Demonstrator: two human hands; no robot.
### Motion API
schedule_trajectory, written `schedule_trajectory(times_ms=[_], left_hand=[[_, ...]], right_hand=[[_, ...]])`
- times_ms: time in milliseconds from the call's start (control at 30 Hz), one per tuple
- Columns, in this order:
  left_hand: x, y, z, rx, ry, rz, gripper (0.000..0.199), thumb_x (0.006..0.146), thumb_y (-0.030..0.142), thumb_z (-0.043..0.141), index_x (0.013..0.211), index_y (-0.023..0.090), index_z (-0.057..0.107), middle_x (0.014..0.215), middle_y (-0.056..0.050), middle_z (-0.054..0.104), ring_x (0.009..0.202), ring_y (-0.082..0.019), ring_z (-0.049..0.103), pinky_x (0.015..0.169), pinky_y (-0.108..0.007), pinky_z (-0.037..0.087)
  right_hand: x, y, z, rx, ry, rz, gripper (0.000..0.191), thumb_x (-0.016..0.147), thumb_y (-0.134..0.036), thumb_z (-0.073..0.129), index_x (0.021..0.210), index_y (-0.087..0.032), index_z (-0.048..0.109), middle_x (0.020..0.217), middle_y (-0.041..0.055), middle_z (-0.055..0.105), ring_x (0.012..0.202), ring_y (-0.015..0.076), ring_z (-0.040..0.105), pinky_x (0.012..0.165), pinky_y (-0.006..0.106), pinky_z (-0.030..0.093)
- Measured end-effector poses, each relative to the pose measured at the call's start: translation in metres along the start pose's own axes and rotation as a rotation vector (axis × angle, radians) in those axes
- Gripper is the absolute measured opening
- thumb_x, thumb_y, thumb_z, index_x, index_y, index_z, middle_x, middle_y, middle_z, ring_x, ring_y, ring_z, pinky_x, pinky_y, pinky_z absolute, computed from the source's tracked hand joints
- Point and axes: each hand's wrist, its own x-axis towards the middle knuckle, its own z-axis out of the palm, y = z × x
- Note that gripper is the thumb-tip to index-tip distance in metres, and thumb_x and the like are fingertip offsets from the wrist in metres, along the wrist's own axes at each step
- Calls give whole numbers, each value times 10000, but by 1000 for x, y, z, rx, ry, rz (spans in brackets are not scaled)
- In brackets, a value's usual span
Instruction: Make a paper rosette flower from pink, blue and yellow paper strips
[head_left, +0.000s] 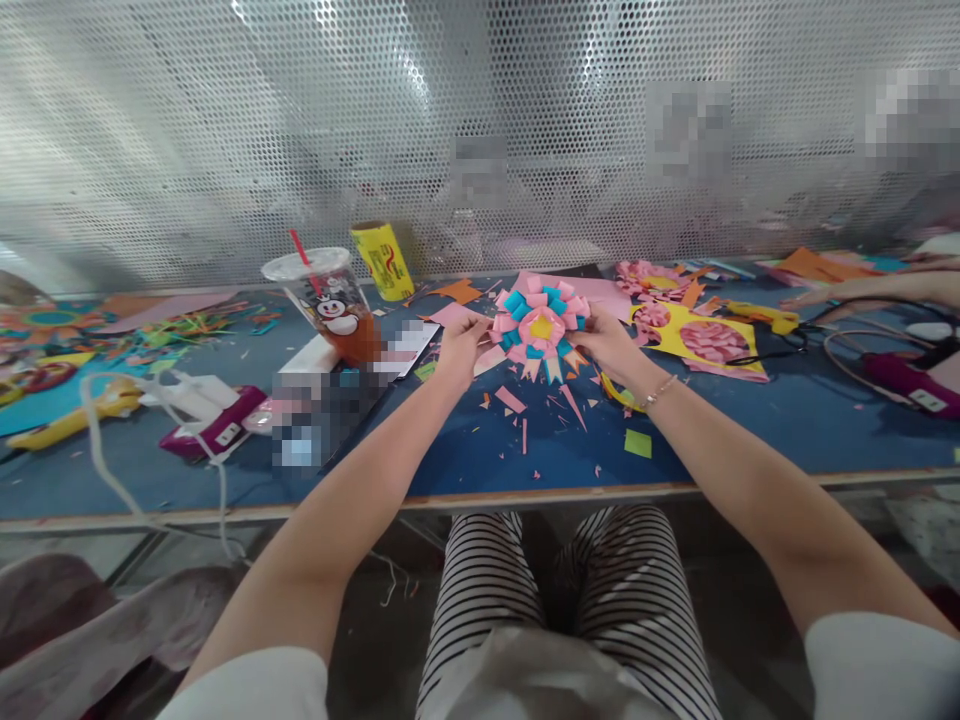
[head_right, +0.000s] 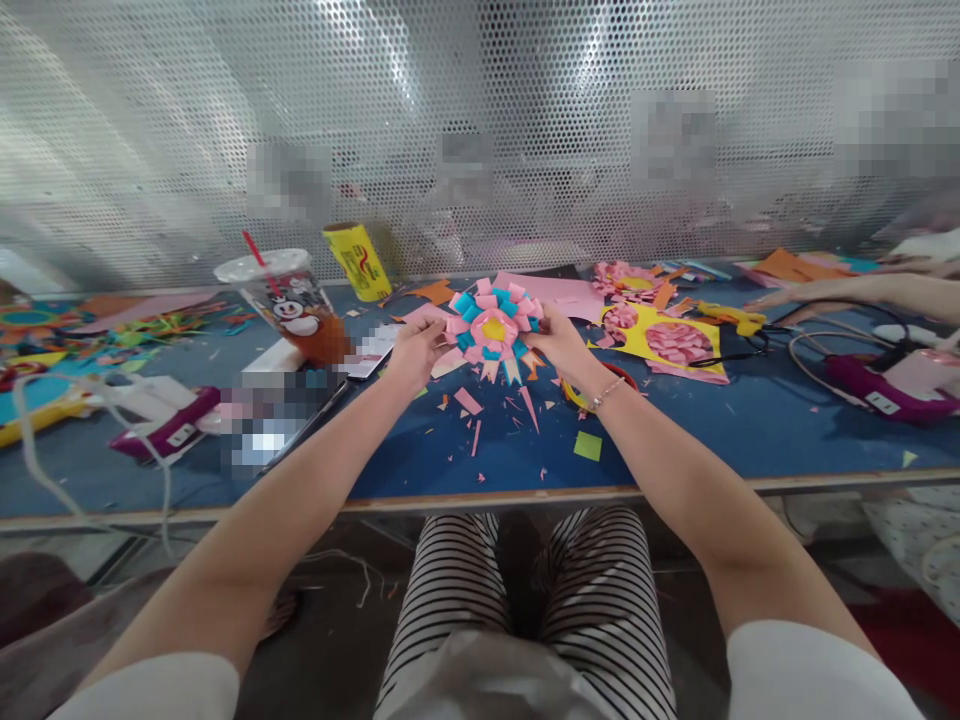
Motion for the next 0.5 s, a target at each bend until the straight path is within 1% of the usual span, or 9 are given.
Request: schedule_trajectory(times_ms=[133, 333, 433, 500], left_hand=[[1, -1, 1, -18, 13, 17, 88, 652, 183, 625, 635, 154, 543, 607, 22, 554, 561, -84, 546, 623, -233, 476], [3, -2, -2, -21, 9, 122, 118, 626, 202, 648, 630, 158, 539, 630, 7, 587, 595, -99, 566, 613, -233, 474], [4, -2, -3, -25, 25, 166, 117, 646, 214, 643, 643, 168, 535, 669, -5, 616, 637, -116, 584, 632, -250, 483], [4, -2, -3, -5, 51, 213, 124, 682, 230, 625, 633, 175, 526, 685, -3, 622, 655, -114, 585, 672, -262, 490]], right_hand=[[-1, -1, 0, 6, -8, 25, 372, 586, -202, 666, 940, -212, 550, 946, 32, 657, 875, 201, 630, 771, 354, 531], [-3, -4, 2, 78, -42, 47, 391, 590, -196, 672, 960, -202, 545, 956, 32, 652, 850, 181, 634, 779, 344, 527], [-3, -4, 3, 80, -43, 71, 399, 584, -188, 666, 961, -201, 537, 926, 32, 659, 859, 181, 632, 783, 342, 528], [-3, -4, 3, 91, -48, 98, 392, 576, -183, 664, 945, -202, 534, 909, 29, 662, 855, 180, 630, 774, 338, 528]])
